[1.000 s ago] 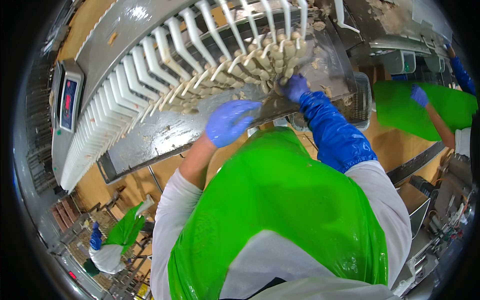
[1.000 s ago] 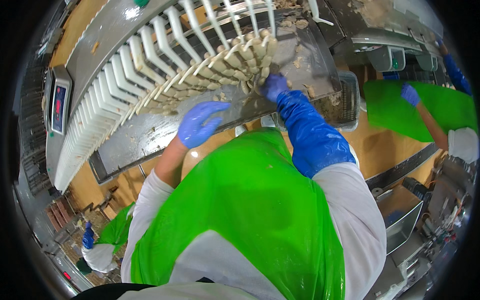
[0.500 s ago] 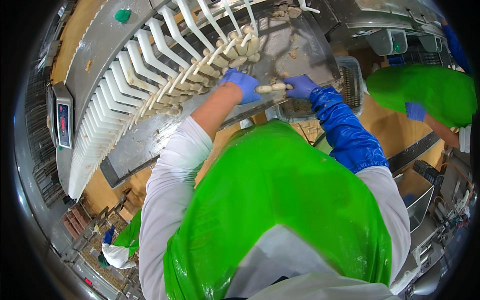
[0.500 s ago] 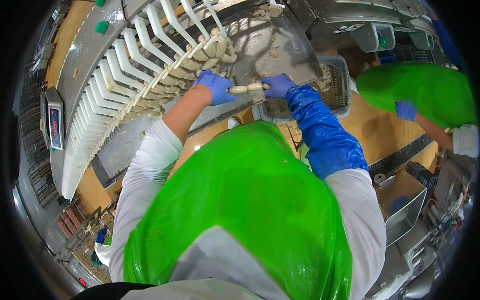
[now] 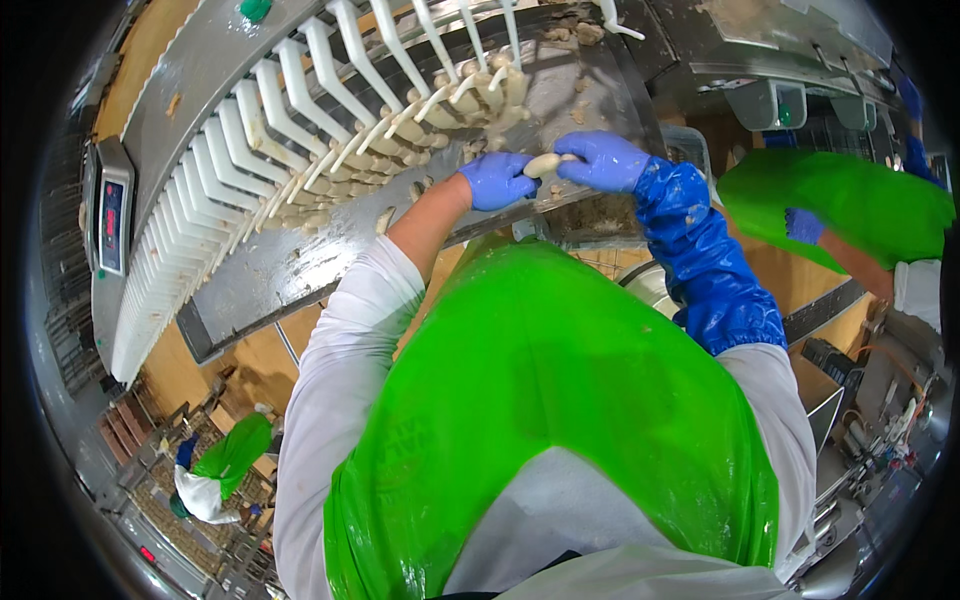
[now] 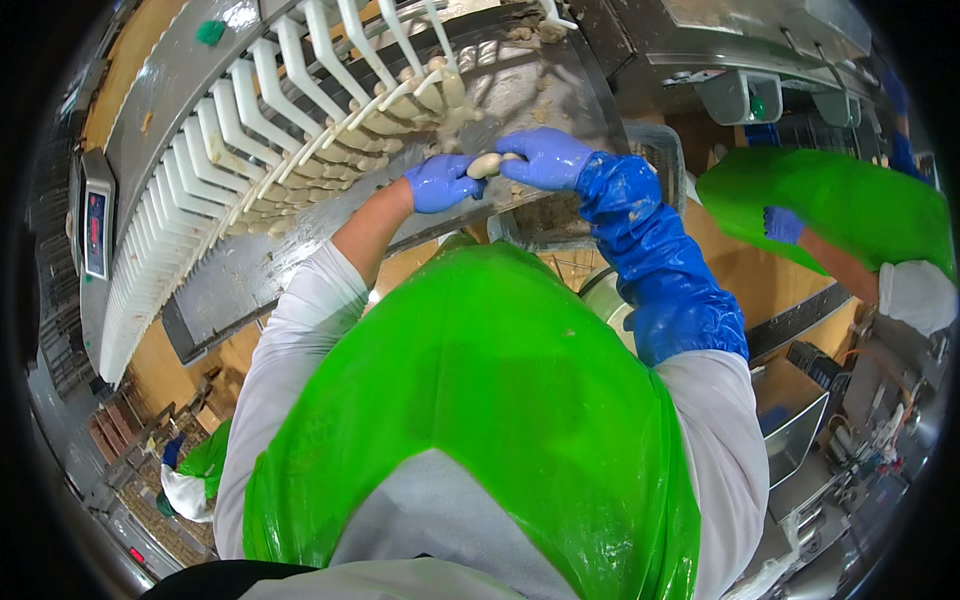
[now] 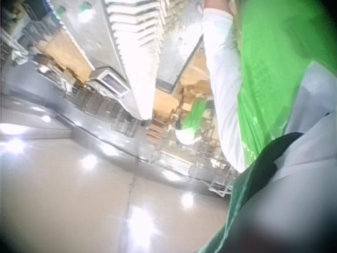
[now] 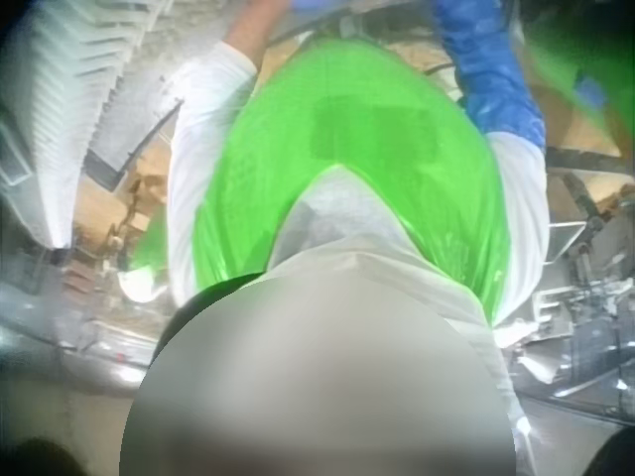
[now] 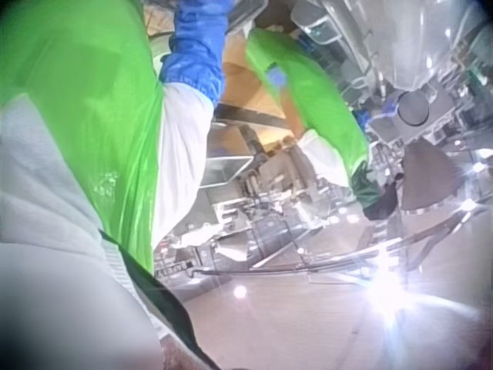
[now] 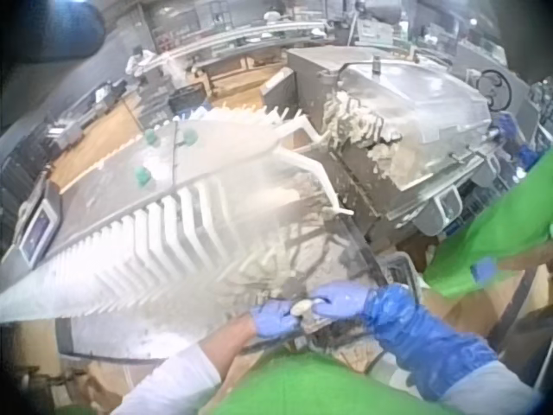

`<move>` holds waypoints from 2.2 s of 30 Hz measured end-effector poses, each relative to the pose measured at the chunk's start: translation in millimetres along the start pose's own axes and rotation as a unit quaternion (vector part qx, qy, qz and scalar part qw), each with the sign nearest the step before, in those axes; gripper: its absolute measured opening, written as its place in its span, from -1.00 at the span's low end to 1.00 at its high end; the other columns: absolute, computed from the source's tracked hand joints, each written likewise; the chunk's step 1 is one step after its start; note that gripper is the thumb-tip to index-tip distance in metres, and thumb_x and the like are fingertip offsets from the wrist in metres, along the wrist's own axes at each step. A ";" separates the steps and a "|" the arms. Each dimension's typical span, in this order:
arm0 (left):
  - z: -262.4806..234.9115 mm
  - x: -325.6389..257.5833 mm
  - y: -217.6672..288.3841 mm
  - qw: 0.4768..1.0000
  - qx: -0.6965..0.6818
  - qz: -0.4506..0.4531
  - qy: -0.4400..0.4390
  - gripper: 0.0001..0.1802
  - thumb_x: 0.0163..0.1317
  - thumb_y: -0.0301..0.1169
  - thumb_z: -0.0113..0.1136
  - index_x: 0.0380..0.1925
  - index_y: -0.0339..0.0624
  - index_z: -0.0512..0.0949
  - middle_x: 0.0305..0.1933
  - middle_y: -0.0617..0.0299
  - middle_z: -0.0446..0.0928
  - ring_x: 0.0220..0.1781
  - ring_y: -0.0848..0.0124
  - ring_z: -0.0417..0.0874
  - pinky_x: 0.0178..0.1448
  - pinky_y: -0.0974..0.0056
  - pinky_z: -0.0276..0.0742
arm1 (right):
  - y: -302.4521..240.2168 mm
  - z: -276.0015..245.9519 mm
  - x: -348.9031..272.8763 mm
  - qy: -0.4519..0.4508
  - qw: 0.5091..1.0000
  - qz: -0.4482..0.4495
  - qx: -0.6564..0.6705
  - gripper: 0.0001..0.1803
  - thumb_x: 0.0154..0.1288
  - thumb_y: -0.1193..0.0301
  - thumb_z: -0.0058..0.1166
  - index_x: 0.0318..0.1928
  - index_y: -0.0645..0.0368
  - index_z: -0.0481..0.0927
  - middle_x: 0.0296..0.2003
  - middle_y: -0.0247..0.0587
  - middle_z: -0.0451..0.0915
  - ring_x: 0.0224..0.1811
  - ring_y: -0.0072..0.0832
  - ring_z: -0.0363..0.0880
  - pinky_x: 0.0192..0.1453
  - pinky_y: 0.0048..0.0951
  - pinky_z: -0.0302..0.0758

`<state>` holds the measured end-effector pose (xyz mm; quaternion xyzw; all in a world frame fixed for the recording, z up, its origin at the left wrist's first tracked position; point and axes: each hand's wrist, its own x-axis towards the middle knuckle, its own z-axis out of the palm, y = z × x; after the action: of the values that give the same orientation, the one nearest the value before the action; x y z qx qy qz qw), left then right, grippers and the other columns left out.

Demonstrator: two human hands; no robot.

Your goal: The person places small pieces of dough onto the prongs of a rotating circular machine. They use both hands to pick up dough from a tray and position it on the machine's arms. The person occasionally dips their hands into a white bucket, likely containing water or oil, to prevent sticking.

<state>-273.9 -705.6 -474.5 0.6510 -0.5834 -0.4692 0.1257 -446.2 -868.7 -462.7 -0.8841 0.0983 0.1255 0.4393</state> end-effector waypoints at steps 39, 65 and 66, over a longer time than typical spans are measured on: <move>-19.8 -40.0 6.6 0.991 0.051 0.017 0.122 -0.74 0.27 -0.20 0.00 -0.34 -0.09 0.59 -0.40 0.11 0.64 -0.33 0.10 0.65 -0.17 0.09 0.54 | -12.6 30.9 38.7 0.059 0.967 0.044 -0.245 -0.78 0.24 0.22 -0.02 -0.26 0.02 0.63 -0.35 -0.08 0.65 -0.29 -0.07 0.62 -0.21 -0.05 0.52; -28.3 -107.0 3.9 0.805 -0.557 0.113 0.167 -0.78 0.28 -0.40 -0.04 -0.34 -0.27 0.58 -0.20 0.03 0.58 -0.22 0.29 0.57 -0.01 0.23 0.47 | -87.1 -201.0 16.6 0.510 0.793 -0.164 -0.290 -0.87 0.26 0.38 0.09 -0.30 0.16 0.63 -0.29 -0.10 0.64 -0.20 -0.16 0.60 -0.06 -0.28 0.50; -31.3 -109.2 10.1 0.828 -0.529 0.105 0.154 -0.76 0.30 -0.38 -0.05 -0.32 -0.27 0.58 -0.21 0.05 0.58 -0.22 0.31 0.57 -0.01 0.24 0.47 | -82.4 -230.5 35.3 0.524 0.761 -0.148 -0.353 -0.82 0.29 0.34 0.09 -0.26 0.18 0.64 -0.26 -0.08 0.64 -0.15 -0.15 0.61 -0.02 -0.29 0.49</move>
<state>-243.5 -624.7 -400.1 0.4832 -0.2837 -0.5838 0.5876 -358.0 -1006.7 -277.4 -0.9080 0.1296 -0.3983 -0.0103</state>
